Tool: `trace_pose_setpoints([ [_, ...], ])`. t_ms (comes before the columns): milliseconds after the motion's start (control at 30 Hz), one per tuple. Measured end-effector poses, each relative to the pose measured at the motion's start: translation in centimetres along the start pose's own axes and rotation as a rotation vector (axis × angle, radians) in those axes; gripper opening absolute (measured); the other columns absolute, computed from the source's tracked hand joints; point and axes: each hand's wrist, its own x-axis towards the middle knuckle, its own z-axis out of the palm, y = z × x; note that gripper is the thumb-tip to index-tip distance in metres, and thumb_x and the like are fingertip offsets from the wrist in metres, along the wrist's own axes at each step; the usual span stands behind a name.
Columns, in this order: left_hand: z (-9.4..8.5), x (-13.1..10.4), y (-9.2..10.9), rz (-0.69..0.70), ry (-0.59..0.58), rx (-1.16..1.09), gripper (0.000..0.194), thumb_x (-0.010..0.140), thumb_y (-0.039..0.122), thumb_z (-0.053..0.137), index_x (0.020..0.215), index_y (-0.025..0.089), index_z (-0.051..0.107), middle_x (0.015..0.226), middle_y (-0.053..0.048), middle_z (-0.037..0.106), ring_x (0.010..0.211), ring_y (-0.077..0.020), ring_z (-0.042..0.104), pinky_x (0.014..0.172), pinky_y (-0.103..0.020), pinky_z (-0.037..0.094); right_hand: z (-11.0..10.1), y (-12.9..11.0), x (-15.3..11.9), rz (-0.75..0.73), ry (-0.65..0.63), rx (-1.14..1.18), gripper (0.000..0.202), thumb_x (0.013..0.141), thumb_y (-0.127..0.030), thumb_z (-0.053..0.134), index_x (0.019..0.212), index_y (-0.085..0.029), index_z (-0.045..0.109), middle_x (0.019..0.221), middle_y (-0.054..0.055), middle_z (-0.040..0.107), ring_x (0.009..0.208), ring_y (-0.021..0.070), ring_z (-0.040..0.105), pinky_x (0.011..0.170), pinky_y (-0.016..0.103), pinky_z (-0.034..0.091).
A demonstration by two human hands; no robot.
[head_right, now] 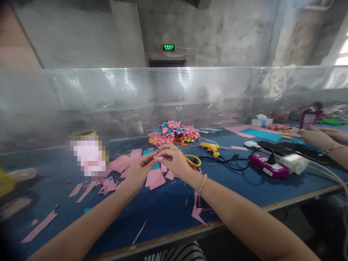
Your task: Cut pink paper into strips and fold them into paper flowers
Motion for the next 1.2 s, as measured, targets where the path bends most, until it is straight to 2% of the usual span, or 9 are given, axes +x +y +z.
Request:
trace_pose_setpoints([
  [233,-0.2,0.2,-0.3,-0.044,0.018,-0.058,0.029,0.066,0.027,0.059,0.094,0.018,0.062,0.104,-0.006,0.061,0.098,-0.0187,0.053,0.089,-0.036,0.038,0.2,0.1,0.0,0.025,0.021,0.028,0.009,0.071,-0.02,0.056,0.076,-0.022,0.064,0.089,0.004,0.052,0.085,0.013,0.052,0.072,0.028,0.046],
  [433,-0.3,0.2,-0.8,-0.06,-0.02,-0.11,0.033,0.066,0.028,0.059,0.097,0.018,0.061,0.104,-0.007,0.06,0.099,-0.0198,0.052,0.088,-0.035,0.039,0.3,0.6,0.0,-0.008,0.042,0.032,0.013,0.07,-0.014,0.055,0.076,-0.022,0.063,0.088,0.003,0.051,0.086,0.0135,0.051,0.073,0.029,0.046],
  [600,-0.2,0.1,-0.9,-0.089,-0.05,-0.17,0.032,0.067,0.029,0.058,0.097,0.018,0.062,0.099,-0.005,0.063,0.091,-0.0184,0.056,0.084,-0.035,0.043,0.4,0.4,-0.2,0.008,-0.024,0.067,0.025,0.069,-0.006,0.051,0.084,-0.024,0.061,0.094,0.004,0.046,0.093,0.0147,0.048,0.07,0.028,0.048],
  [833,-0.5,0.1,-0.9,-0.024,-0.037,-0.052,0.034,0.068,0.032,0.056,0.099,0.019,0.061,0.103,-0.005,0.061,0.095,-0.0192,0.054,0.085,-0.034,0.042,0.5,-0.1,-0.3,0.033,-0.07,0.093,0.02,0.075,-0.013,0.047,0.088,-0.024,0.058,0.097,0.005,0.043,0.089,0.0139,0.048,0.065,0.026,0.049],
  [933,-0.5,0.0,-0.9,-0.023,-0.02,-0.04,0.034,0.068,0.033,0.056,0.099,0.019,0.061,0.102,-0.004,0.061,0.094,-0.0185,0.055,0.084,-0.034,0.042,0.4,-0.2,-0.2,0.012,-0.084,0.067,0.018,0.077,-0.014,0.046,0.087,-0.023,0.057,0.095,0.005,0.045,0.091,0.0144,0.047,0.068,0.027,0.047],
  [1067,-0.5,0.0,-0.8,-0.034,-0.008,-0.002,0.031,0.067,0.033,0.057,0.094,0.019,0.063,0.097,-0.004,0.064,0.09,-0.0185,0.056,0.083,-0.034,0.042,0.3,-0.3,-0.2,0.0,-0.094,0.061,0.017,0.074,-0.01,0.047,0.084,-0.021,0.055,0.095,0.005,0.045,0.093,0.0145,0.045,0.068,0.026,0.046],
  [1200,-0.5,0.0,-0.7,-0.03,0.003,0.053,0.027,0.067,0.033,0.056,0.087,0.018,0.066,0.089,-0.004,0.066,0.086,-0.0192,0.057,0.081,-0.034,0.043,0.3,-0.5,-0.1,0.014,-0.107,0.042,0.025,0.07,-0.002,0.043,0.083,-0.021,0.053,0.093,0.005,0.045,0.092,0.0136,0.045,0.065,0.024,0.045],
])
